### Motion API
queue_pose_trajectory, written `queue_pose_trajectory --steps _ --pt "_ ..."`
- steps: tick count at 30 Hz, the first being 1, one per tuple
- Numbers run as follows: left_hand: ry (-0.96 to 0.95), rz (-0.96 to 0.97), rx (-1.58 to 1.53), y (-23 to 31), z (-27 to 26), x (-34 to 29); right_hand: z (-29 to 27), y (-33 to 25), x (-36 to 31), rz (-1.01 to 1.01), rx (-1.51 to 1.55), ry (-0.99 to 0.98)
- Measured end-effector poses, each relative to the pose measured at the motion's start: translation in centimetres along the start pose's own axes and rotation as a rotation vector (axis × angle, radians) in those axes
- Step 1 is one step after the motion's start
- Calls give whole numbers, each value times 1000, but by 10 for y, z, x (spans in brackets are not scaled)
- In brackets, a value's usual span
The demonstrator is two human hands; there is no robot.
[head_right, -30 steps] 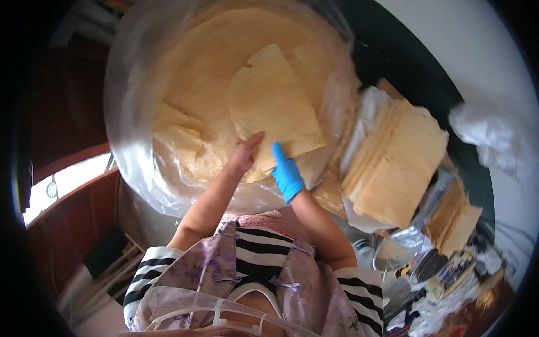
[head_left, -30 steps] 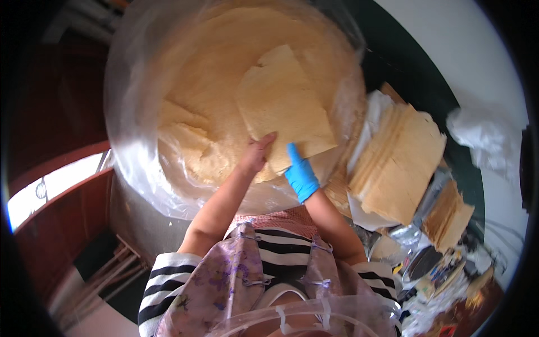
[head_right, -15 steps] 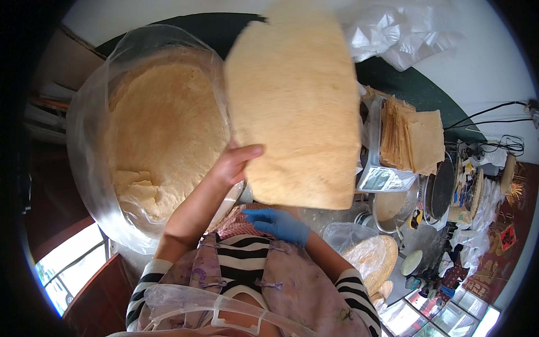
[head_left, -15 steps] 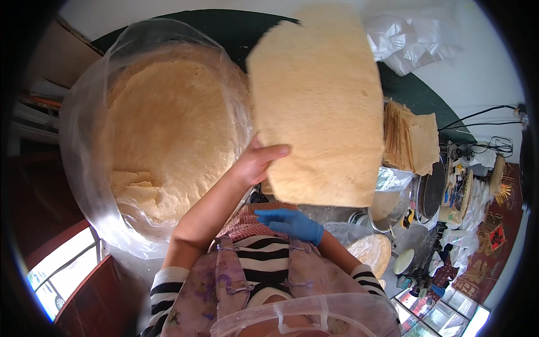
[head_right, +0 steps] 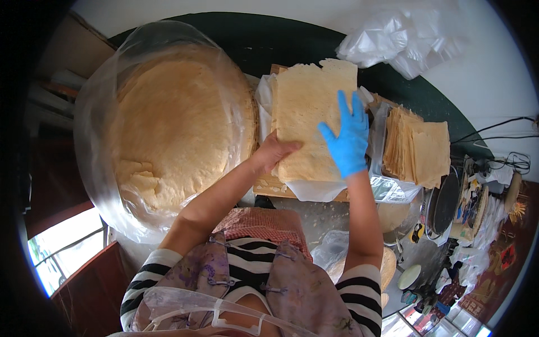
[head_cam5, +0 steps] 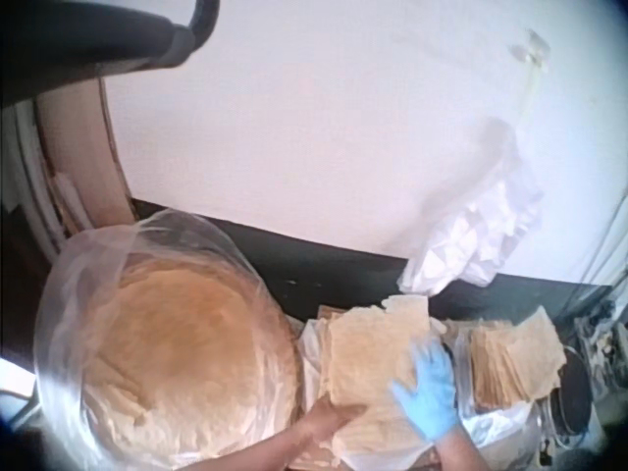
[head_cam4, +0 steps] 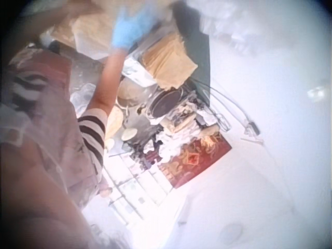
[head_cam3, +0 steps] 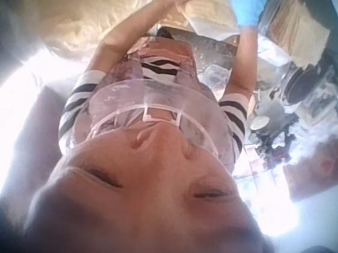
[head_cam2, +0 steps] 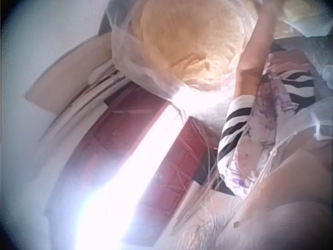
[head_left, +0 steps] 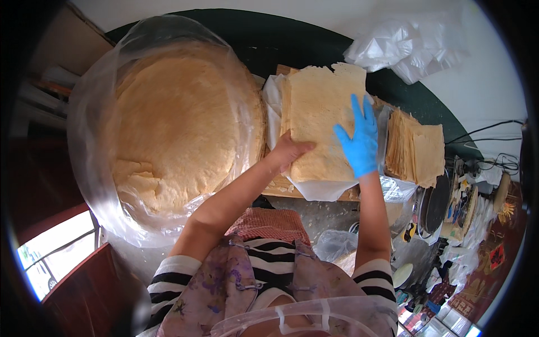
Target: The person repeatedly picks thin, flat, beige sheets from a large plastic bag, folds them, and stacks them on a digital scale. The person occasionally adjusts the stack and places additional sheets on top.
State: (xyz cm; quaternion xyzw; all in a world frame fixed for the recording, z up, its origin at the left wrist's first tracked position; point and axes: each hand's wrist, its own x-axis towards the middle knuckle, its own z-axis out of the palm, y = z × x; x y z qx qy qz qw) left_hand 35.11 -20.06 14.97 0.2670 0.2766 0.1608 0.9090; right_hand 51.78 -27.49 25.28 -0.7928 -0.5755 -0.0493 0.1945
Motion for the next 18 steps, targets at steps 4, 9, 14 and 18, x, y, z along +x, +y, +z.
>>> queue_pose_trajectory --steps 4,9,14,18 --pt "222 338 504 -24 4 -23 43 40 20 -93 -152 59" --pt "282 548 778 -38 2 -36 65 48 21 -41 -125 -182" --pt "265 846 1249 -31 -19 -71 13 -23 23 -109 -156 -91" --pt "507 861 1263 -20 -84 -111 40 -123 6 -339 418 -229"
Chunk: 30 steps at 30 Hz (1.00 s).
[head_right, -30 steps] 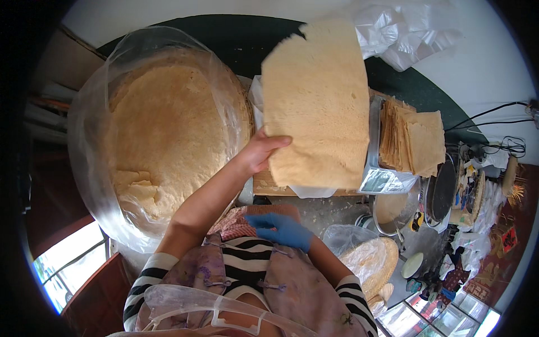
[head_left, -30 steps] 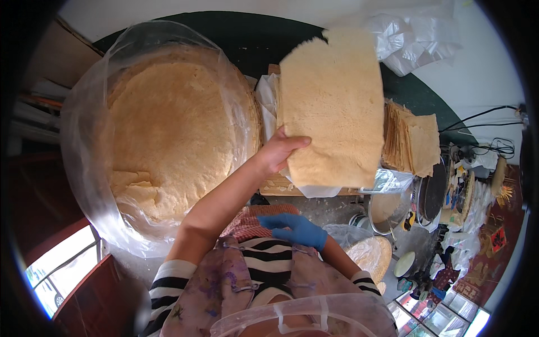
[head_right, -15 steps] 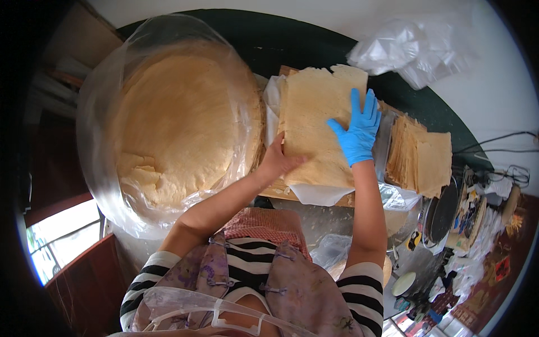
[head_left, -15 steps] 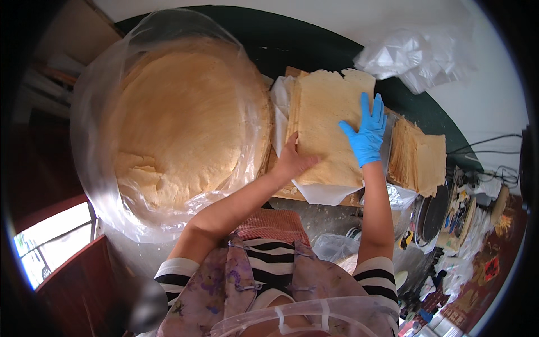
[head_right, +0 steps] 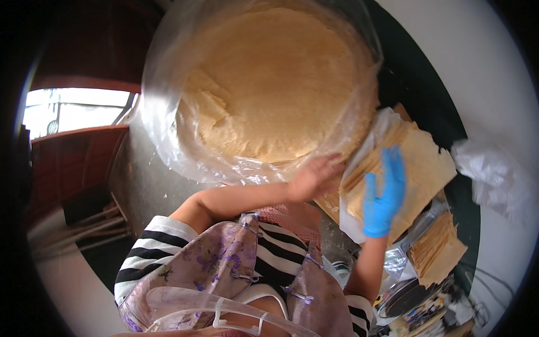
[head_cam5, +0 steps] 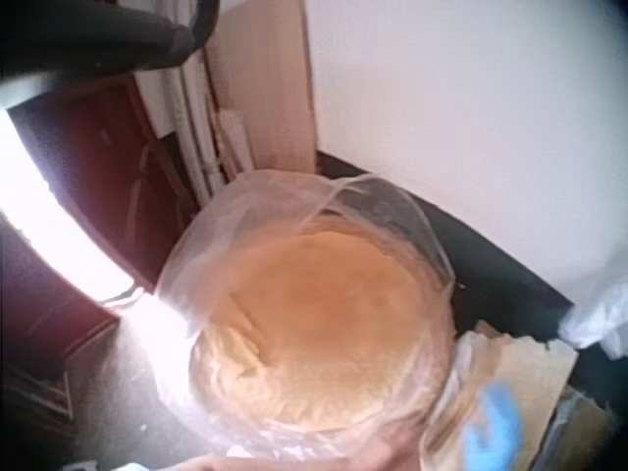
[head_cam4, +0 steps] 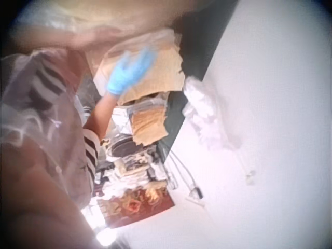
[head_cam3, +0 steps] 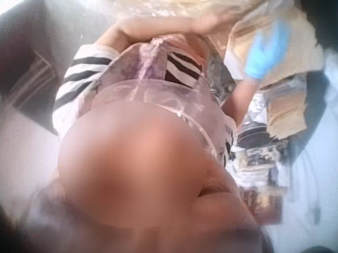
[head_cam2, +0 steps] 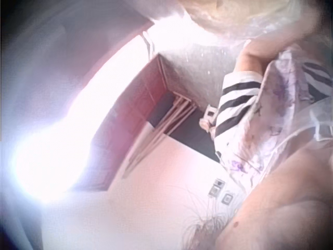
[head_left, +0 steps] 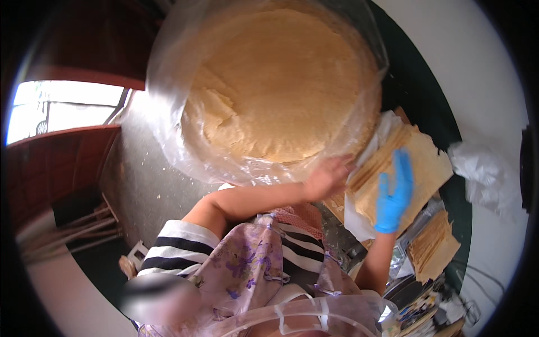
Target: The person repeatedly picks thin, flat, beige sheets from a large plastic bag, folds them, and stacks them on a digital scale. The person occasionally adjusts the stack and places additional sheets on top.
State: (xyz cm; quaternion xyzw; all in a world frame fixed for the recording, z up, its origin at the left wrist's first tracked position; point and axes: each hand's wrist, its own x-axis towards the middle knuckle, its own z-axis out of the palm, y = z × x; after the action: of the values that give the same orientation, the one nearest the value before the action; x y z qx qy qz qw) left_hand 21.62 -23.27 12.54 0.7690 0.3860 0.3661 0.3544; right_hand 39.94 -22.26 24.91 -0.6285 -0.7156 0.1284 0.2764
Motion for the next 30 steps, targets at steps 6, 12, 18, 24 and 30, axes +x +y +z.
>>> queue_pose_trajectory --steps 6,12,18,24,30 --pt "-180 -466 778 -170 -181 -3 191 -58 40 -239 244 -491" --pt "-591 -353 1199 -241 -294 -17 293 -106 23 -448 -7 -645" --pt "-910 -361 1200 -203 -328 -36 318 -156 -3 -456 -78 -713" --pt "-1003 -425 1113 -166 -356 -109 306 -148 -4 -399 -123 -709" --pt "-1037 -497 801 -162 -359 -118 287 -120 -8 -446 -204 -689"
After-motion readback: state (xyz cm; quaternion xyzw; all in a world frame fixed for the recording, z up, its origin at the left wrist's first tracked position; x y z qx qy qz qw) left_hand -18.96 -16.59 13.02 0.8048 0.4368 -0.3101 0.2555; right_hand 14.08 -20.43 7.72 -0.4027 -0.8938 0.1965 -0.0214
